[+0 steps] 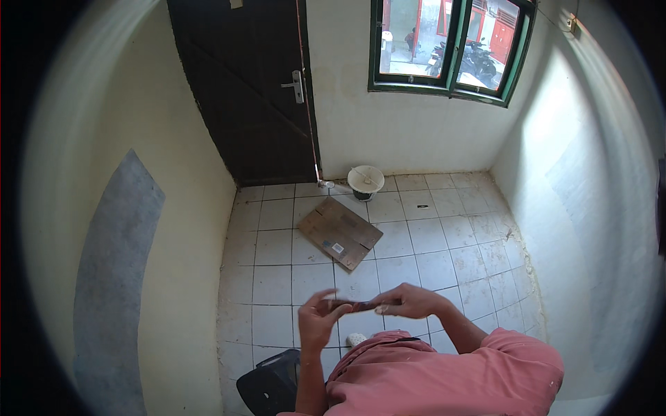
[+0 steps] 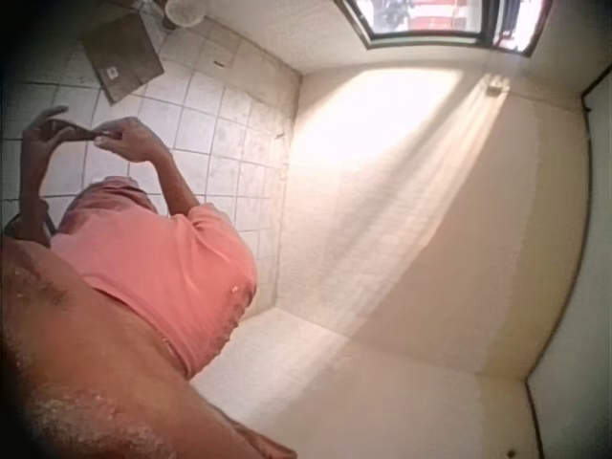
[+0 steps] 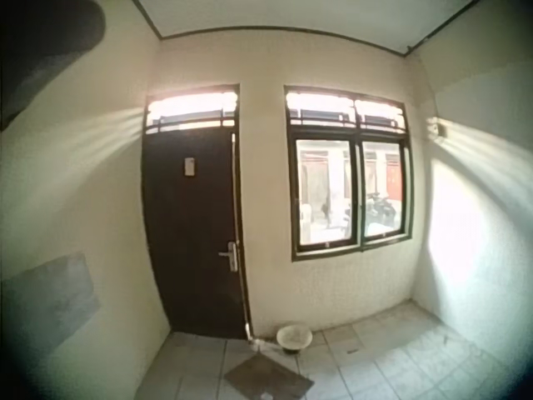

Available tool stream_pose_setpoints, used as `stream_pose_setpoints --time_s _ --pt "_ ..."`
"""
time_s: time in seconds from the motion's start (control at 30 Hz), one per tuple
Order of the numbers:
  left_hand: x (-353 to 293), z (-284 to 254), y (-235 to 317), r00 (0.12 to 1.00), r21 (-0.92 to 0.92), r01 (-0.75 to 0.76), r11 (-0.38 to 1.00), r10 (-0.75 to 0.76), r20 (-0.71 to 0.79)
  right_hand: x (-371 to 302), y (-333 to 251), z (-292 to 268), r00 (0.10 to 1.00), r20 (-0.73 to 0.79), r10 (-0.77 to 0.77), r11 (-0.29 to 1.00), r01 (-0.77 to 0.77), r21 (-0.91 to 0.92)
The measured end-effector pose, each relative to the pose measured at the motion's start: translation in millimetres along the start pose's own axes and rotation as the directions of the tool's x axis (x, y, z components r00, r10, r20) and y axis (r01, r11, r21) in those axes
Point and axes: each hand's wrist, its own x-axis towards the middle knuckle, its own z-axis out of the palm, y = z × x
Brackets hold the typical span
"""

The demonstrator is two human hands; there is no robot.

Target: The person applies putty onto a wall and scrapes it smooth with a putty knife.

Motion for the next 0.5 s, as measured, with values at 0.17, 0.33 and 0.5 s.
stream_pose_setpoints --time_s 0.17,0.33,0.5 --pt "18.4 -41.7 0.0 0.949 0.073 -0.009 0.997 0.031 -0.315 -8.3 12.5 -26.9 0.992 -0.098 0.081 0.996 -0.077 0.045" --pt "18.7 -41.3 6.4 0.939 -0.052 -0.084 0.995 0.061 -0.339 6.4 25.2 -44.0 0.973 -0.152 0.176 0.984 -0.170 0.052" --pt "14.9 -13.5 -2.9 0.975 0.130 0.183 0.974 -0.197 0.104 39.6 -16.3 -13.4 0.983 0.158 0.091 0.992 -0.075 -0.105"
